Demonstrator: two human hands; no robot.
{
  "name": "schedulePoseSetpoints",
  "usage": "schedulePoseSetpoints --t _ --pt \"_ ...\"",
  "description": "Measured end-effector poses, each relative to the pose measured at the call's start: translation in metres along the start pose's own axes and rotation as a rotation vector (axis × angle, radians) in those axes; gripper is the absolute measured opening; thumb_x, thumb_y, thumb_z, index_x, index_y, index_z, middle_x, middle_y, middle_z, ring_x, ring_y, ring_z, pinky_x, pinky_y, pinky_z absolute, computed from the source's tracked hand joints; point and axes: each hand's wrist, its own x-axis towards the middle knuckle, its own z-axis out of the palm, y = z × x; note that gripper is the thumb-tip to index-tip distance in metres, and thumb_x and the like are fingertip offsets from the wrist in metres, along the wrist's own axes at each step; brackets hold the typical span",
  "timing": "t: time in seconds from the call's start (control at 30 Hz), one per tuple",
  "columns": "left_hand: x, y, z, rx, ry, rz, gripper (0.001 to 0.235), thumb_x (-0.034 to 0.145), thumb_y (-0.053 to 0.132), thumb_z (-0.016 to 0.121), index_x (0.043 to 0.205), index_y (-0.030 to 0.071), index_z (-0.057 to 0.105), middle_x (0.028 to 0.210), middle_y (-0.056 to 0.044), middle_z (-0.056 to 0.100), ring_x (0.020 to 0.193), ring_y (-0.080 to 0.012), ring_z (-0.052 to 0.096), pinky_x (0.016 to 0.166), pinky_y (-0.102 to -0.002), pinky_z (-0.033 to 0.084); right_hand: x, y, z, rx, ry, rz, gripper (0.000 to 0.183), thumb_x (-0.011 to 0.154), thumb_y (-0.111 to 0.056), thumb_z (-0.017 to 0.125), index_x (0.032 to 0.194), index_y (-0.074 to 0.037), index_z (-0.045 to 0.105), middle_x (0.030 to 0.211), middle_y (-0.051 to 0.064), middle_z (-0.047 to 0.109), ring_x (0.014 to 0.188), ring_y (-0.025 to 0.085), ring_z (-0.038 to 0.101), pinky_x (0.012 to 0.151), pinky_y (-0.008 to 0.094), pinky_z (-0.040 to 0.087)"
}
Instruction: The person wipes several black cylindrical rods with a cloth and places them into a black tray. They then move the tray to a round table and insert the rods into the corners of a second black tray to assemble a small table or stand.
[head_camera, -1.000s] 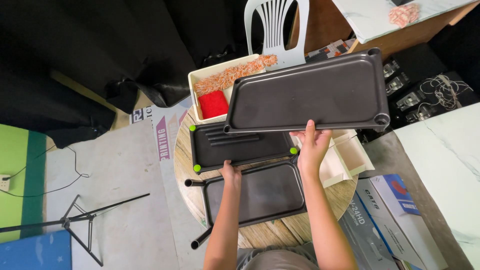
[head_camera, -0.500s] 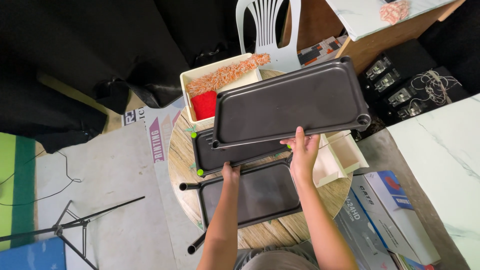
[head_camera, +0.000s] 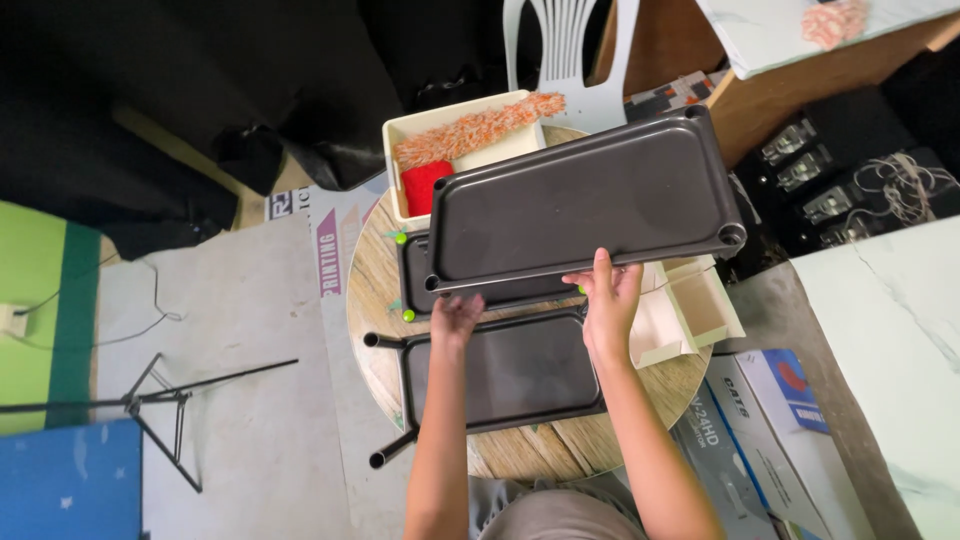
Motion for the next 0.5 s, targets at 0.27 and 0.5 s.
schedulePoseSetpoints --t 0.27,0.5 --pt "-0.208 0.054 0.09 0.478 -0.133 0.507 0.042 0.108 0.045 0.05 0.129 0.01 0.058 0.109 -0.002 0.06 0.099 -0.0207 0.056 0.093 -0.043 0.043 -0.023 -0.023 0.001 0.03 -0.158 0.079 0.018 0.107 -0.013 0.059 0.11 -0.002 0.046 0.088 0.004 0.056 0.074 0.015 0.063 0.072 0.039 0.063" --pt "-0.31 0.057 0.095 1.11 -0.035 0.861 0.047 0.101 0.021 0.06 0.143 0.002 0.056 0.128 -0.003 0.069 0.112 -0.0085 0.063 0.096 -0.027 0.049 -0.057 -0.026 -0.001 0.074 -0.338 0.228 0.013 0.106 -0.014 0.061 0.106 -0.003 0.053 0.093 0.005 0.063 0.084 0.019 0.07 0.079 0.04 0.064"
